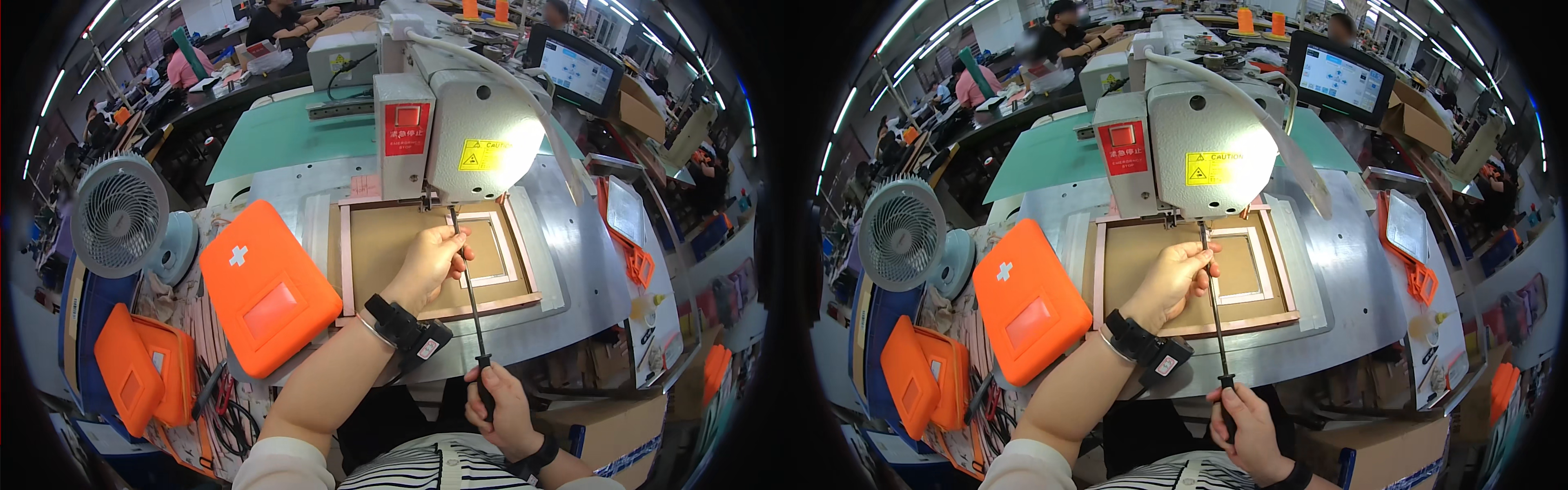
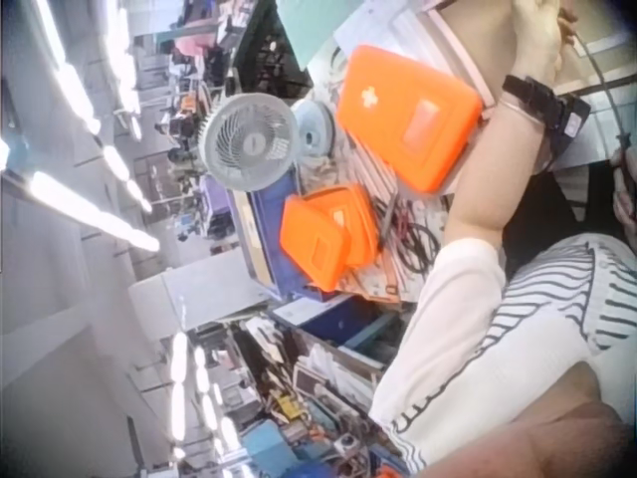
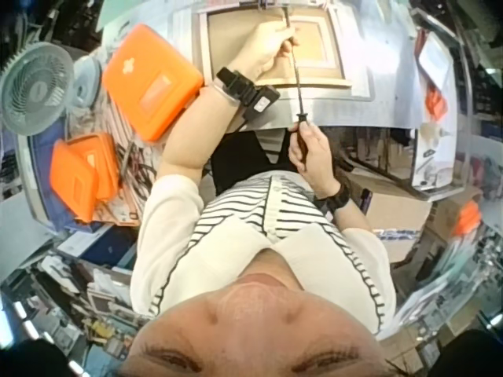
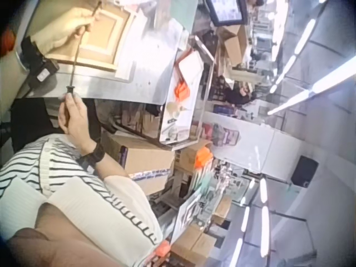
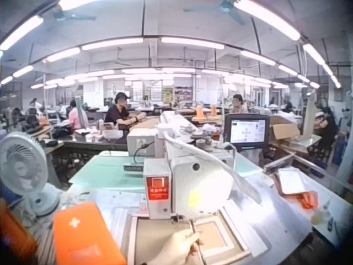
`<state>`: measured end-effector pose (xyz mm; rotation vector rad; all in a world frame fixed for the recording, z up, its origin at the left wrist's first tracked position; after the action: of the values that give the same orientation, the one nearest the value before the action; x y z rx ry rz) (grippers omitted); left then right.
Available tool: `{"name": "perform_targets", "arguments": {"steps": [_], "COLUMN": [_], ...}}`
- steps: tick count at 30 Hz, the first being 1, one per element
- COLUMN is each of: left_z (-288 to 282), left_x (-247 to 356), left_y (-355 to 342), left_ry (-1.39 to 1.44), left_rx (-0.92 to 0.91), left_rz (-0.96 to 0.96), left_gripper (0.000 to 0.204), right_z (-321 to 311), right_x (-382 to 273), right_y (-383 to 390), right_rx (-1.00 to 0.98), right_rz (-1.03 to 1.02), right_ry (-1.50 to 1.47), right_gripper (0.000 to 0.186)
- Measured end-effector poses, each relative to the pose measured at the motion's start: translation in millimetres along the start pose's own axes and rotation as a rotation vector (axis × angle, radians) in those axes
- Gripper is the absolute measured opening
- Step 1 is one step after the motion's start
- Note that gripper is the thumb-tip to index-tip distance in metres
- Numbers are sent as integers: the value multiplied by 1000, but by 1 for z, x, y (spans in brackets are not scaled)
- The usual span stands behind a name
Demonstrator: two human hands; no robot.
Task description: Use a specialized sewing machine to attach components and inspect a first aid kit bag.
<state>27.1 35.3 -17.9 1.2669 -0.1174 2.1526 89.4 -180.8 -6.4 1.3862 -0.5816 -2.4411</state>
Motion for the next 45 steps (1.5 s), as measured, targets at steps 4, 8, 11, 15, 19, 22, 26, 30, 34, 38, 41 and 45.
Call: {"name": "perform_targets", "arguments": {"steps": [4, 8, 11, 15, 19, 22, 26, 30, 34, 38, 41, 45], "left_z": [0, -1, -1, -1, 6, 5, 8, -2, 7, 18, 21, 7], "left_x": [1, 0, -1, -3, 1, -1, 2, -2, 6, 12, 13, 17], "left_y": [0, -2, 0, 0, 8, 8, 1, -7, 12, 17, 30, 23], "left_ry": [-39, -40, 0, 0, 3, -17, -71, -109, -207, -304, -478, -504], "left_rx": [-9, -3, 10, 2, 35, 49, -12, -30, 75, -6, 64, 111], "left_rz": [55, 56, 31, 27, 31, 44, 112, 141, 46, 95, 24, 35], "left_gripper": [24, 26, 26, 27, 27, 27, 27, 27, 30, 28, 24, 22], "right_z": [13, -9, -17, -18, -19, -17, -10, -29, -68, -175, -273, -511], "right_x": [9, -5, -17, -15, -20, -20, -22, -12, -26, -48, -79, -74], "right_y": [-3, -6, -4, -3, -1, 1, 4, -9, 12, 67, 82, 66], "right_rx": [-195, -16, 23, 27, 23, 11, -47, -170, 82, 743, 1063, 1320], "right_rz": [83, 12, -29, -17, 40, 75, 109, 80, -294, -713, -682, -493], "right_ry": [-371, 55, 182, 210, 227, 198, 29, -60, 394, 290, 70, 147], "right_gripper": [28, 28, 29, 29, 28, 28, 26, 30, 23, 24, 26, 23]}}
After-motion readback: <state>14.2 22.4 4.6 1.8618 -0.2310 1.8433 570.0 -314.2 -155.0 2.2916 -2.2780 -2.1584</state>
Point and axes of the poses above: each hand's wrist, its own y-axis away from the middle knuckle, its own z-axis out of the palm, x = y × z, the point moved 4 cm from there along -y, towards the middle knuckle, and after that the axes turned 8 degrees about y, right-handed, at the moved point
